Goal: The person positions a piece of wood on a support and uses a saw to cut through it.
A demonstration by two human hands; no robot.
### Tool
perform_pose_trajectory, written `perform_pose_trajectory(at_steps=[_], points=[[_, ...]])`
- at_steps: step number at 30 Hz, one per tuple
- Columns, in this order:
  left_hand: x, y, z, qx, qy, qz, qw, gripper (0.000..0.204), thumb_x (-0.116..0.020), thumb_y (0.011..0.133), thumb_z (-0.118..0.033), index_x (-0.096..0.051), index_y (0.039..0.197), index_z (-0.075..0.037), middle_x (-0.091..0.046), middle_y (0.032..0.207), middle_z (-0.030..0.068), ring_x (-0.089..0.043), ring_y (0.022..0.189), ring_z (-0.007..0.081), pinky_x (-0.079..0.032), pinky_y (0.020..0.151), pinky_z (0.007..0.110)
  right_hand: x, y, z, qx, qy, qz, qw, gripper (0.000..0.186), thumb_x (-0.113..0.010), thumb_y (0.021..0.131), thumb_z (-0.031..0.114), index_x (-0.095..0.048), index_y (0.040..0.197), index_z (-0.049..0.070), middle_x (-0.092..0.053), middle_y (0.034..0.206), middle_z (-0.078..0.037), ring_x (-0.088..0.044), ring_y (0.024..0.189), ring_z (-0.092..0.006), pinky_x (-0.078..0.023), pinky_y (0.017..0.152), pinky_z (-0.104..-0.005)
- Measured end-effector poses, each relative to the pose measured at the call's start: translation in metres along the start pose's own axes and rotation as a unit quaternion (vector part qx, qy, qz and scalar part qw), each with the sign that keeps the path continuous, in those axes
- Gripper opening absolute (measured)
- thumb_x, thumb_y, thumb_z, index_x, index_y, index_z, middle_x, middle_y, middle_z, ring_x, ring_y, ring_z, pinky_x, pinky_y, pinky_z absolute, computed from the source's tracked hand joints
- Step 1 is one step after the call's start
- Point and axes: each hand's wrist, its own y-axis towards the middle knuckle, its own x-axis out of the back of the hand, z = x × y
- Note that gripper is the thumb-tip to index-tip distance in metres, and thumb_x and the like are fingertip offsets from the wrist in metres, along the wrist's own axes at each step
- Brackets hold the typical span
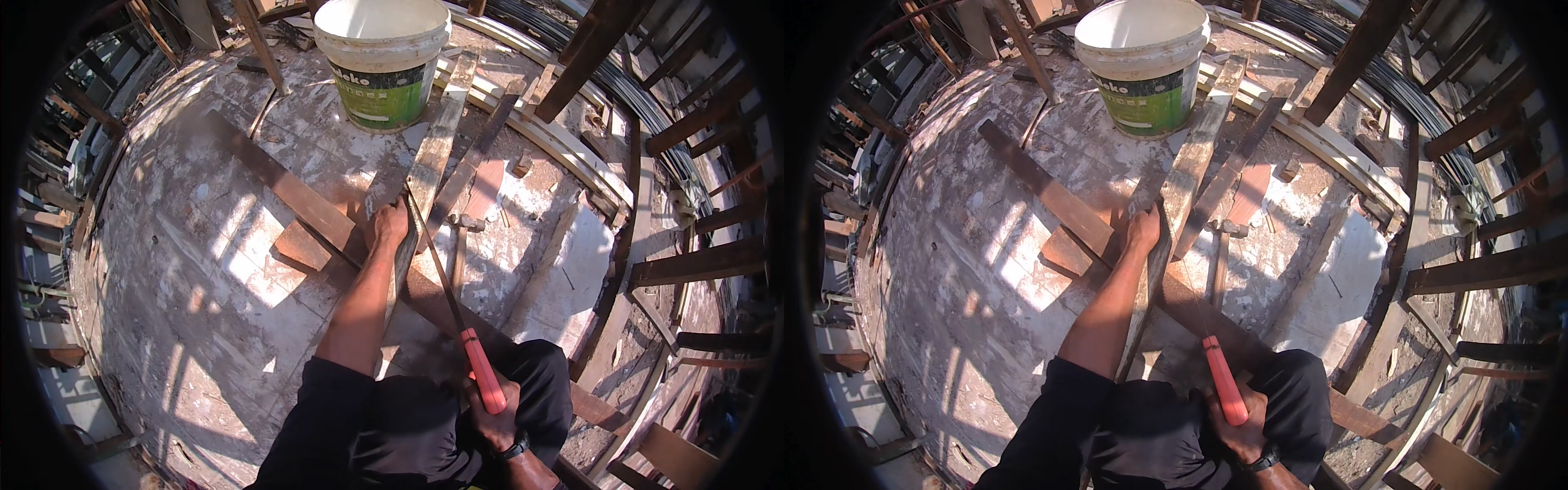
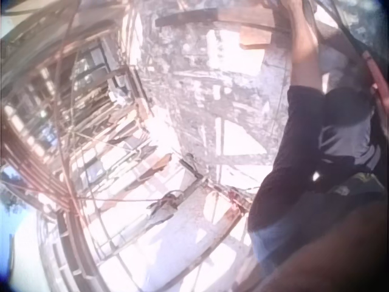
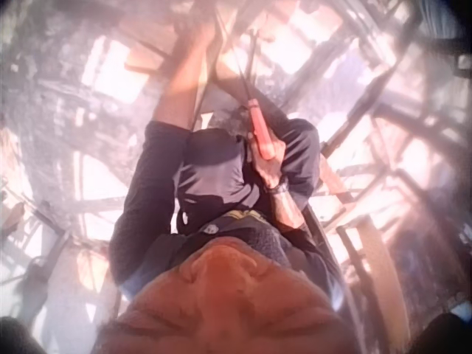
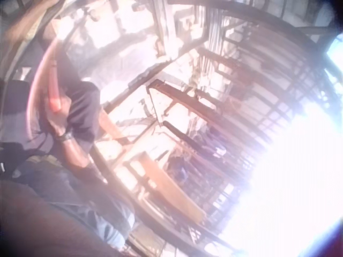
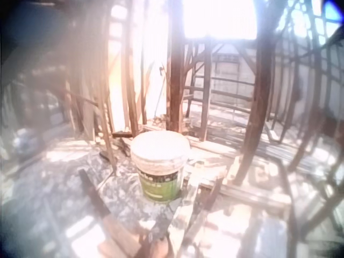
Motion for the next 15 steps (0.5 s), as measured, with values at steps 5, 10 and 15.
perform_pose_trajectory(at_steps=[5,10,15], points=[[0.019,-0.020,-0.049,0.087,-0.011,0.098,0.991,0.073,-0.032,0.104,-0.054,-0.059,0.133,0.007,-0.055,0.138,0.0333,-0.055,0.129,0.0463,-0.044,0.109,0.051,0.009,-0.002,-0.004,-0.019,-0.033,-0.002,0.999,0.018,-0.072,0.084,0.006,-0.067,0.097,-0.005,-0.063,0.073,-0.009,-0.060,0.063,-0.0152,-0.049,0.065,-0.0299],[0.014,-0.018,-0.034,0.088,-0.005,0.057,0.994,0.069,-0.032,0.104,-0.052,-0.065,0.125,0.006,-0.063,0.127,0.0334,-0.064,0.118,0.0437,-0.050,0.102,0.049,0.018,0.004,0.008,-0.034,-0.029,0.019,0.999,0.016,-0.074,0.084,0.009,-0.068,0.093,-0.003,-0.065,0.070,-0.009,-0.064,0.062,-0.0173,-0.051,0.061,-0.0304],[-0.002,-0.016,-0.031,-0.003,0.032,0.002,0.999,0.052,-0.040,0.105,-0.039,-0.068,0.121,0.001,-0.069,0.107,0.0336,-0.068,0.105,0.0448,-0.056,0.090,0.049,0.028,0.010,0.007,-0.063,-0.037,0.009,0.997,0.019,-0.076,0.083,0.012,-0.071,0.095,-0.002,-0.070,0.073,-0.012,-0.070,0.063,-0.0179,-0.054,0.062,-0.0311]])
